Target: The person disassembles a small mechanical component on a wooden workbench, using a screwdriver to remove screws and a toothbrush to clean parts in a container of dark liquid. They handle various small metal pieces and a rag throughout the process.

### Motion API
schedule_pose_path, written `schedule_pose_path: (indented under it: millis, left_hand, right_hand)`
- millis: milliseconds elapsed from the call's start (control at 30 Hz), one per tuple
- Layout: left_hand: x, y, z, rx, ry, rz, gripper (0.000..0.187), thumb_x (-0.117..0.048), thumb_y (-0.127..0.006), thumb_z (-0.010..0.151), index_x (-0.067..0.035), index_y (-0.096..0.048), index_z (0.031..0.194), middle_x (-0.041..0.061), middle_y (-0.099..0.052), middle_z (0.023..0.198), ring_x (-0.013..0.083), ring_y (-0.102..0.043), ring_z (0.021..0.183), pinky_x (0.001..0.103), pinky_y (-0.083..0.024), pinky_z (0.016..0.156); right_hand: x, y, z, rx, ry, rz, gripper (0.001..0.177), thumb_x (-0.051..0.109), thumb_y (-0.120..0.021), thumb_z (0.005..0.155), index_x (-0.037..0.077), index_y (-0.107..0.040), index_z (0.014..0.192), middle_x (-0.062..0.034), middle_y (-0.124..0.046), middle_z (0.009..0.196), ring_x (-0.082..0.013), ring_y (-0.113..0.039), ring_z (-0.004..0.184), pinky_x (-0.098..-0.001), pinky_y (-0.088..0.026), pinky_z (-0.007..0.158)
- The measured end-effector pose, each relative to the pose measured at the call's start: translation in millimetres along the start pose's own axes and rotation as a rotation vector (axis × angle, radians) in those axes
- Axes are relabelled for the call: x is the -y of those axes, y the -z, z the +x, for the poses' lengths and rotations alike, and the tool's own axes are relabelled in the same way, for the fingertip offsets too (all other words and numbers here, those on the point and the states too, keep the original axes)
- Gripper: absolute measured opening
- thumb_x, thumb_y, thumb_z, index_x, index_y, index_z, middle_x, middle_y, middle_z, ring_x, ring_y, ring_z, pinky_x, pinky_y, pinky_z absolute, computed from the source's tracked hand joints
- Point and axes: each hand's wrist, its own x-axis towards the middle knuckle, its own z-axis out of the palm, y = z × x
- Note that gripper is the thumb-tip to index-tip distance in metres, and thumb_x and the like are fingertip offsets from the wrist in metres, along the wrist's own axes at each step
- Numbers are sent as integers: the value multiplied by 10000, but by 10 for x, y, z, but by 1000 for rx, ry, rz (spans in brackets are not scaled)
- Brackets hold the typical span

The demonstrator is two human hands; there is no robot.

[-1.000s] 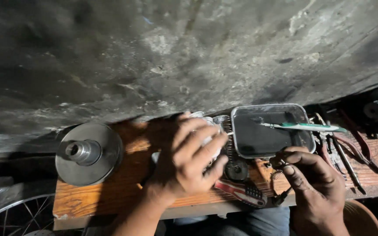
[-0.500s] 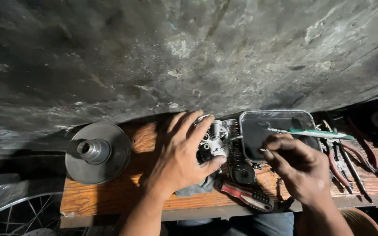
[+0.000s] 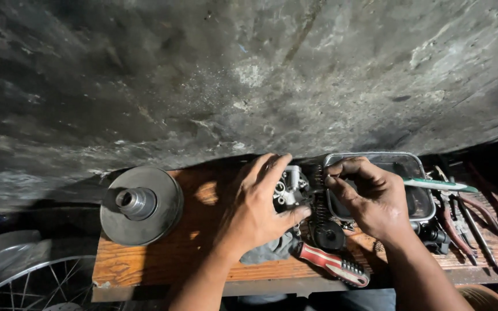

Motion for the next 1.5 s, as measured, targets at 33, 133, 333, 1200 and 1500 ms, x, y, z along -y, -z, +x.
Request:
schedule_pose_path:
  millis: [33, 133, 333, 1200, 1500]
  left_hand:
    - [19, -38, -14, 3, -2, 1, 865, -566, -705, 845, -16, -475, 1472, 272, -481, 1473, 429, -494, 1356, 543, -393, 1129]
    - [34, -96, -45, 96, 35, -181, 846, -529, -701, 856, -76, -413, 1510, 276, -361, 1502, 479, -419, 1393, 695, -314, 1124]
    - [-15, -32, -57, 85, -84, -205, 741, -269, -785, 795, -78, -475, 1440, 180, -437, 1389, 366, -486, 1333, 470, -359, 1152]
    - [9, -99, -115, 5, -197, -203, 712, -215, -863, 730, -49, -558, 1351, 209, -453, 1364, 389, -518, 1290, 505, -456, 1103]
    - [-23, -40, -103, 47, -182, -170, 736, -181, -890, 714, -48, -562, 1359, 204, -451, 1408, 392, -480, 1352, 499, -402, 1162]
  right_hand:
    - [11, 14, 4, -3, -2, 1, 109, 34, -762, 892, 50, -760, 999, -20, -723, 937, -95, -648, 883, -227, -499, 863]
    - [25, 42, -3, 3, 2, -9, 110, 79, -762, 895, 54, -758, 1003, -23, -734, 965, -107, -667, 926, -242, -503, 904]
    - [49, 91, -29, 83, 42, 8, 134, 59, -783, 863, 91, -782, 994, -25, -721, 979, -104, -691, 880, -216, -525, 755]
    - [-36, 89, 80, 331, -257, -8, 114, 48, -914, 737, 85, -867, 834, -1, -754, 781, -90, -654, 714, -245, -502, 668]
    - [185, 39, 102, 291, -372, -40, 80, 78, -912, 736, 62, -864, 798, -26, -827, 748, -91, -713, 702, -253, -572, 670]
